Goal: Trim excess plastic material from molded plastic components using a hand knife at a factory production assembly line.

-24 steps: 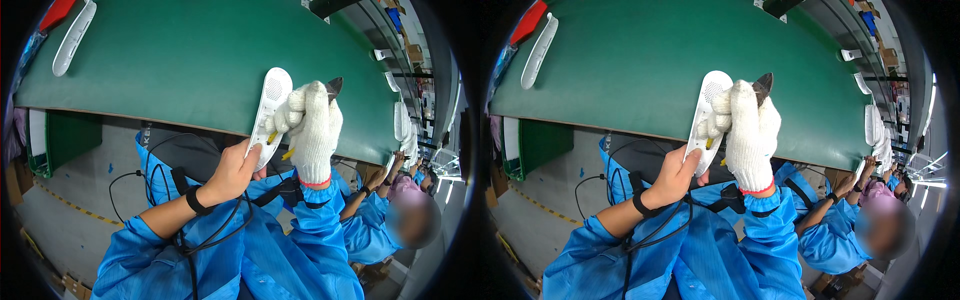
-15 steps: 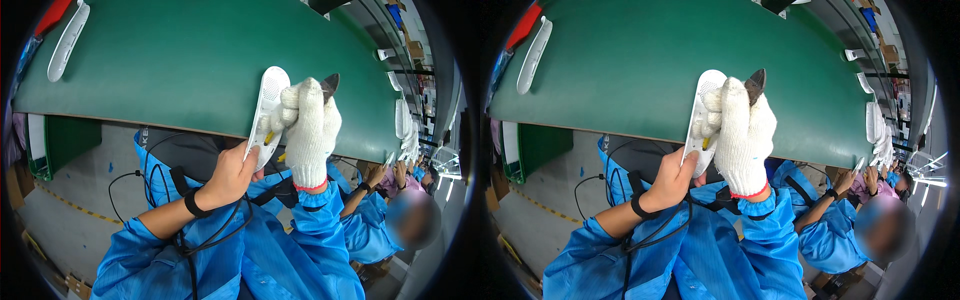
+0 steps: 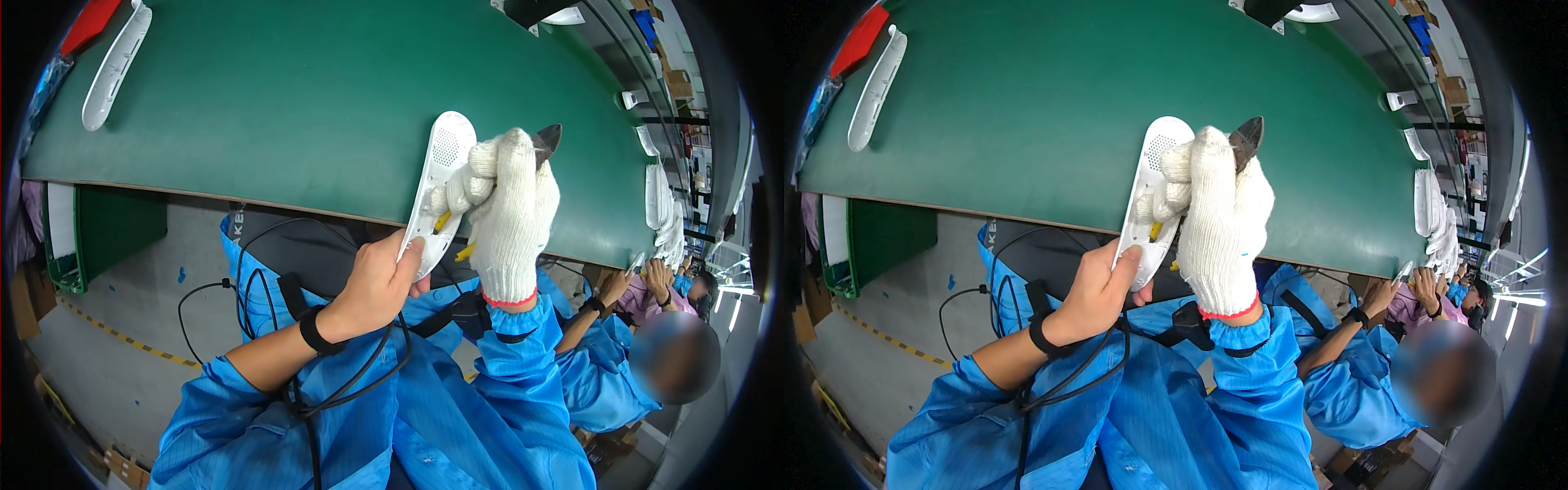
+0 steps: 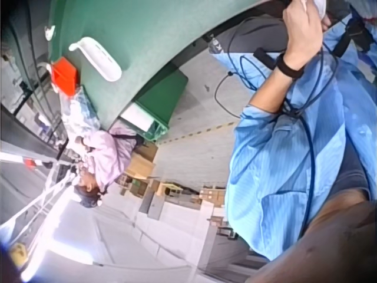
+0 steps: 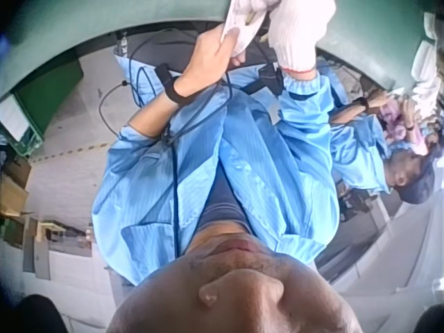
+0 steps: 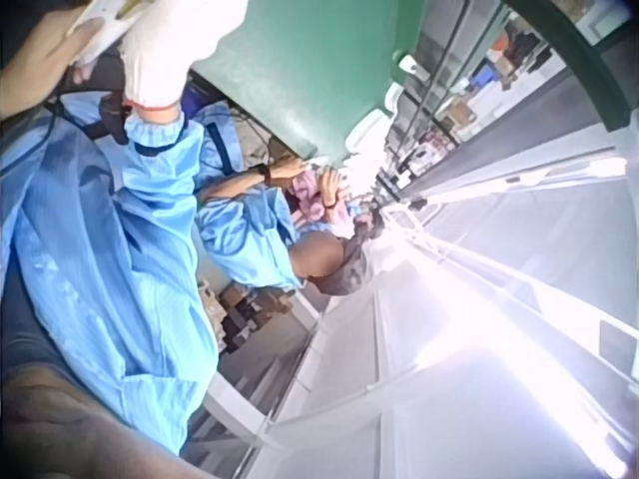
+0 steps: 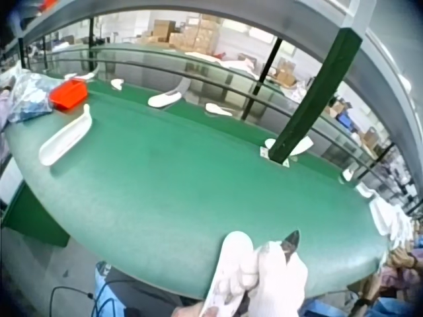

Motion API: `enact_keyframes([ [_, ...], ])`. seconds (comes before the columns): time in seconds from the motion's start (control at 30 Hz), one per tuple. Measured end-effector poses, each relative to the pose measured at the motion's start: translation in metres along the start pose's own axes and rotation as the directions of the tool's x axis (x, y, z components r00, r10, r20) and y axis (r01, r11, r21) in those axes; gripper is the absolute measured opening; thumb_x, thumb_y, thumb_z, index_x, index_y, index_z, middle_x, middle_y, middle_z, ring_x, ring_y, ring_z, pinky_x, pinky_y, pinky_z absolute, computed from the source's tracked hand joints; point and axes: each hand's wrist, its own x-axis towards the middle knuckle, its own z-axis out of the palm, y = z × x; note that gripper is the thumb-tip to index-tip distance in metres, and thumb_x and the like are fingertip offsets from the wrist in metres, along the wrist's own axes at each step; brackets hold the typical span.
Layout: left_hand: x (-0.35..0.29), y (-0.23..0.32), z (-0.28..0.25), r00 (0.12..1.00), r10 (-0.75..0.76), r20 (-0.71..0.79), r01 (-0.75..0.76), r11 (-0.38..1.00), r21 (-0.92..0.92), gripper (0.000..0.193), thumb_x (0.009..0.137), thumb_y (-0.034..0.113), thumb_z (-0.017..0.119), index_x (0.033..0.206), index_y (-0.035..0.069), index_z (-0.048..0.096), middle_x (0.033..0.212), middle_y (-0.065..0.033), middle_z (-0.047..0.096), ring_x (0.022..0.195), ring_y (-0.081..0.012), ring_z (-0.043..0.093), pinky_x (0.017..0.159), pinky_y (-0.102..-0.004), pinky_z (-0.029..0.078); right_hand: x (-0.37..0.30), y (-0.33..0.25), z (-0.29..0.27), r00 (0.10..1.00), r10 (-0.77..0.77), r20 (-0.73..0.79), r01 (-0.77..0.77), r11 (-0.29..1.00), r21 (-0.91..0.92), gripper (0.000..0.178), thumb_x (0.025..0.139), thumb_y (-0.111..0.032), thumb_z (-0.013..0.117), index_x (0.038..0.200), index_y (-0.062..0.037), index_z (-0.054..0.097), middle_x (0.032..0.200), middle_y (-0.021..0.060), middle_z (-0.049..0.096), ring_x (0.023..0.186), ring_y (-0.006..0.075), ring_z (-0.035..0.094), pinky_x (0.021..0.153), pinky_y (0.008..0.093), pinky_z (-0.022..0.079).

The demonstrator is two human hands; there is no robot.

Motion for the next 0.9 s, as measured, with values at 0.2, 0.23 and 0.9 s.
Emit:
enact_keyframes([
  [0.2,0.001,-0.003,-0.002,1.000,-0.002,0.001,0.002,1.000,0.028,0.032,0.105,0.018,0.039,0.105,-0.007,0.060,0.067,-0.0104,0.066,0.058,-0.0198,0.067,0.058,-0.0324,0.053,-0.022,-0.004,0.013,0.999,-0.009,-0.048,0.002,0.990,-0.143,0.038,0.105,-0.032,0.051,0.085,-0.0002,0.054,0.066,0.0067,0.055,0.054,0.0187,0.054,0.051,0.0346,0.048],
  [0.23,0.001,-0.005,-0.002,1.000,0.005,-0.008,-0.005,0.999,0.039,0.032,0.105,0.018,0.039,0.104,-0.007,0.060,0.067,-0.0107,0.066,0.058,-0.0202,0.067,0.058,-0.0326,0.053,-0.028,0.001,0.016,0.991,-0.094,-0.093,0.067,0.963,-0.261,0.038,0.105,-0.033,0.051,0.086,0.0002,0.055,0.068,0.0077,0.058,0.052,0.0187,0.054,0.050,0.0345,0.049],
  [0.9,-0.002,0.002,0.001,1.000,-0.023,0.006,0.023,1.000,-0.018,0.034,0.109,0.020,0.035,0.109,-0.006,0.057,0.074,-0.0078,0.065,0.063,-0.0127,0.062,0.063,-0.0278,0.051,0.001,0.001,-0.001,0.998,0.042,0.046,-0.044,0.998,0.042,0.035,0.104,-0.034,0.054,0.086,-0.0035,0.053,0.062,0.0037,0.045,0.052,0.0201,0.052,0.052,0.0394,0.052],
])
